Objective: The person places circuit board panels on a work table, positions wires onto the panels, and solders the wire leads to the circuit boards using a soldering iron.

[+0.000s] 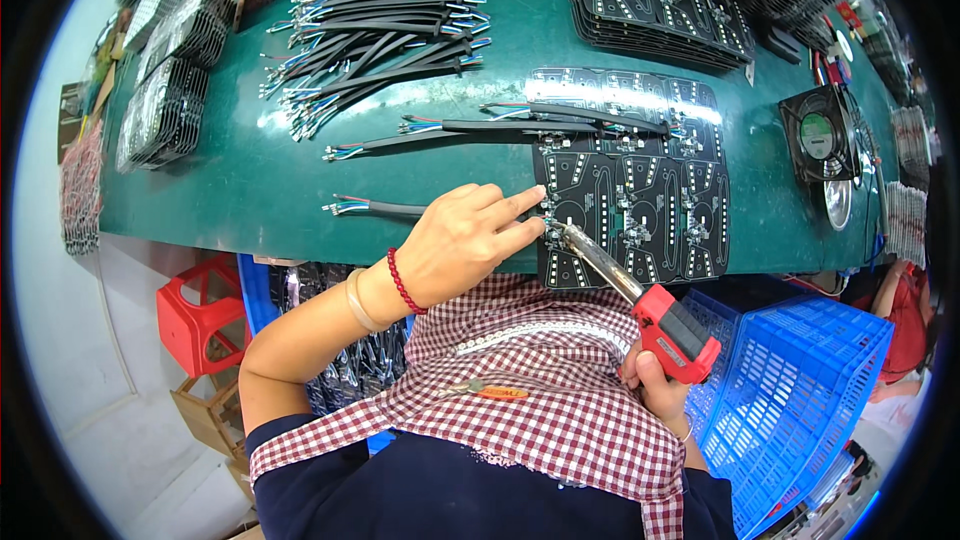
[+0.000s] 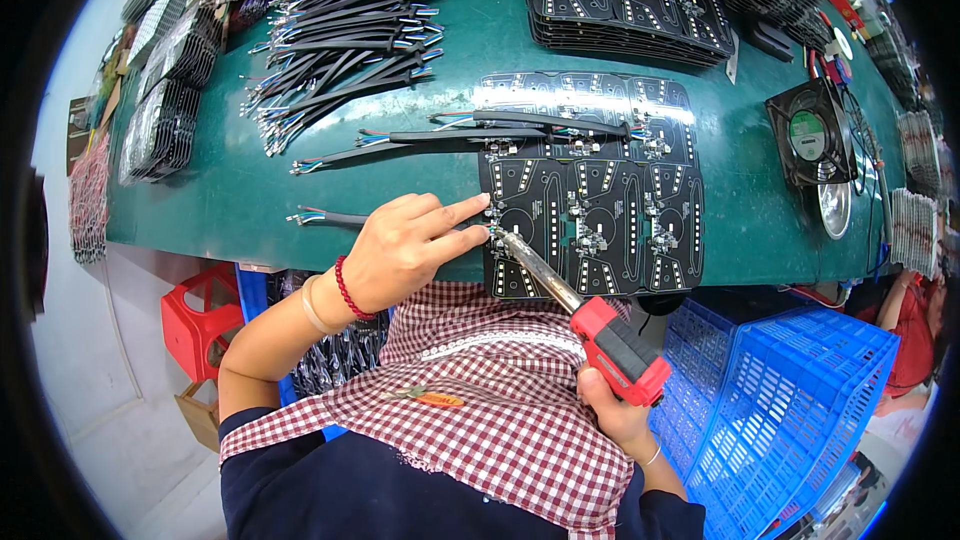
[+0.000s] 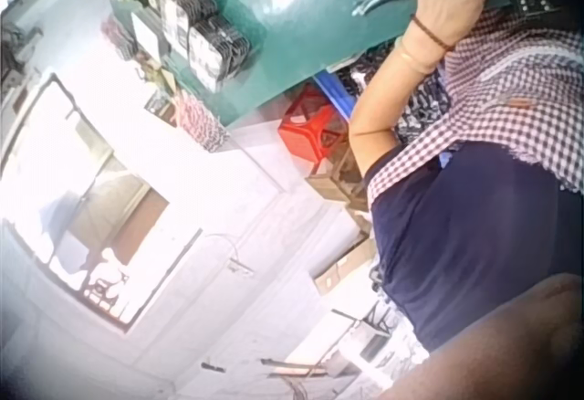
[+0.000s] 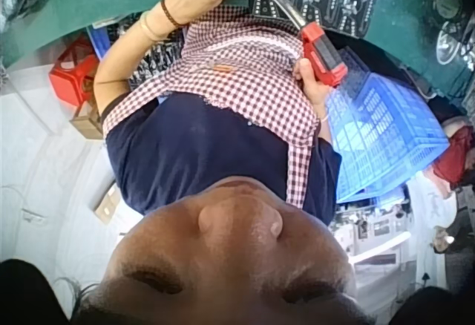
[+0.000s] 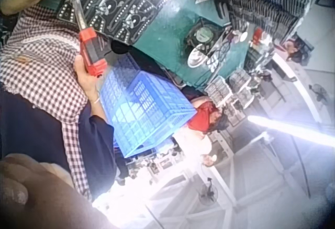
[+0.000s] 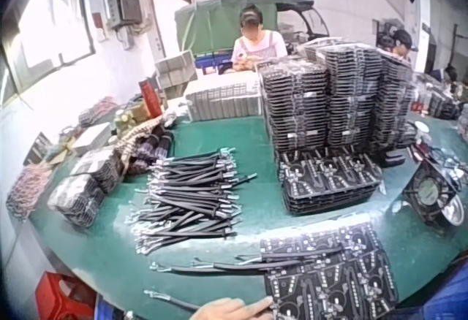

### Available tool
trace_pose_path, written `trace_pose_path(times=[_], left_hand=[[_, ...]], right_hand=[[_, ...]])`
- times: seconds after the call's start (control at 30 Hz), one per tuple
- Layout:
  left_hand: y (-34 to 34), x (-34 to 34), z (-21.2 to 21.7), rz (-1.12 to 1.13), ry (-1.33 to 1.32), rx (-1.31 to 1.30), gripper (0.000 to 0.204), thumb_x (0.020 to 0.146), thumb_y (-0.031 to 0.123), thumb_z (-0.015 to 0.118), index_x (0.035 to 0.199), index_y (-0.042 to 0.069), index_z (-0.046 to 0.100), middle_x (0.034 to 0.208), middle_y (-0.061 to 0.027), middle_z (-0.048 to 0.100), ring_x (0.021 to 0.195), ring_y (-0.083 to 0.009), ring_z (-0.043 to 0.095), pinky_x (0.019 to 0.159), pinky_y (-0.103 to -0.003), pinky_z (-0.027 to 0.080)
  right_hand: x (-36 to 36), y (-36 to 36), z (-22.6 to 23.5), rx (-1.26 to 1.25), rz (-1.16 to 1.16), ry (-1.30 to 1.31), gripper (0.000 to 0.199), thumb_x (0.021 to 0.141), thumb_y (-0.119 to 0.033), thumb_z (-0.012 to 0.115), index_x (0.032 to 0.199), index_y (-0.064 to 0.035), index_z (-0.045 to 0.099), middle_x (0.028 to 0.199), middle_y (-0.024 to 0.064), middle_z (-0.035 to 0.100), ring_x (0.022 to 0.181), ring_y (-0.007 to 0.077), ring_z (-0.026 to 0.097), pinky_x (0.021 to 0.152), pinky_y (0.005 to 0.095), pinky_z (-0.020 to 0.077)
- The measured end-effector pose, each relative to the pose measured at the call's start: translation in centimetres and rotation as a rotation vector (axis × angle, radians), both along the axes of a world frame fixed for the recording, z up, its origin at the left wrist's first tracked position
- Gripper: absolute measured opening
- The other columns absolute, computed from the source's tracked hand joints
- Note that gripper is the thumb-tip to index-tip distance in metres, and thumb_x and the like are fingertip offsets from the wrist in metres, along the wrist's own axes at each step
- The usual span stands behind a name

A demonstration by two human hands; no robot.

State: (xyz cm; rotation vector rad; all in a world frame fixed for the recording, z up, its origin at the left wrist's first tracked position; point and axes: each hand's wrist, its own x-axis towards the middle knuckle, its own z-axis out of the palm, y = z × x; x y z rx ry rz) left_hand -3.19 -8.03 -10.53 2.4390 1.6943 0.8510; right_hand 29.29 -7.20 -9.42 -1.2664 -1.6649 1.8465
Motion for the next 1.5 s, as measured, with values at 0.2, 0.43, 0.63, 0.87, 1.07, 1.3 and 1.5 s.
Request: trace_pose_path(times=[0.2,0.43,0.63,0.87,1.07,1.3,1.5], left_hand=[[0.1,0.1,0.1,-0.002,0.005,0.004,0.025,0.068,0.004,0.058,0.092,0.007,0.065,0.113,-0.0073,0.063,0.066,-0.0162,0.051,0.061,-0.030,0.046],[0.1,0.0,0.3,-0.017,-0.005,-0.030,0.026,0.067,0.002,0.059,0.091,0.007,0.065,0.113,-0.0083,0.062,0.065,-0.0166,0.052,0.061,-0.030,0.047],[-0.1,0.3,0.5,-0.003,0.014,-0.051,0.024,0.067,0.003,0.060,0.090,0.007,0.066,0.114,-0.0086,0.062,0.065,-0.0165,0.052,0.061,-0.030,0.046],[-0.4,0.6,0.6,0.025,0.053,-0.041,0.024,0.067,0.004,0.060,0.090,0.007,0.066,0.115,-0.0090,0.062,0.065,-0.0161,0.051,0.061,-0.030,0.046],[-0.5,0.4,0.7,0.036,0.047,-0.050,0.024,0.068,0.004,0.058,0.091,0.007,0.065,0.116,-0.0087,0.062,0.066,-0.0162,0.052,0.062,-0.030,0.046],[1.2,1.7,2.3,0.002,0.024,-0.108,0.030,0.065,0.000,0.059,0.093,0.007,0.066,0.117,-0.0088,0.061,0.069,-0.0238,0.053,0.065,-0.035,0.046],[0.0,1.7,1.8,0.056,0.093,-0.055,0.023,0.067,-0.002,0.057,0.087,0.005,0.066,0.112,-0.0129,0.064,0.071,-0.0275,0.054,0.064,-0.036,0.044]], right_hand=[[-1.0,0.4,1.6,-0.093,-0.205,0.120,0.038,0.089,-0.027,0.056,0.109,0.0037,0.047,0.061,0.0075,0.051,0.048,0.0121,0.046,0.046,0.0267,0.0403],[-0.6,1.3,1.7,-0.151,-0.159,0.103,0.036,0.089,-0.026,0.057,0.108,0.0030,0.048,0.060,0.0071,0.050,0.047,0.0124,0.045,0.046,0.0263,0.0403],[-0.4,1.5,1.4,-0.156,-0.134,0.083,0.032,0.089,-0.023,0.056,0.106,0.0029,0.048,0.060,0.0074,0.050,0.047,0.0124,0.046,0.046,0.0261,0.0405],[-0.7,1.5,1.9,-0.146,-0.124,0.063,0.028,0.089,-0.021,0.054,0.102,0.0032,0.049,0.060,0.0076,0.051,0.047,0.0122,0.046,0.045,0.0257,0.0405],[-0.6,2.0,1.5,-0.113,-0.041,0.020,0.030,0.089,-0.022,0.054,0.104,0.0033,0.049,0.058,0.0076,0.051,0.046,0.0120,0.046,0.045,0.0256,0.0405],[0.5,3.0,3.3,-0.036,-0.326,0.172,0.042,0.089,-0.028,0.056,0.113,0.0047,0.047,0.059,0.0063,0.050,0.047,0.0123,0.046,0.046,0.0272,0.0413],[-0.9,5.8,4.2,-0.024,-0.509,0.403,0.016,0.092,-0.018,0.056,0.086,-0.0027,0.055,0.065,0.0000,0.053,0.055,0.0071,0.050,0.051,0.0230,0.0390]])
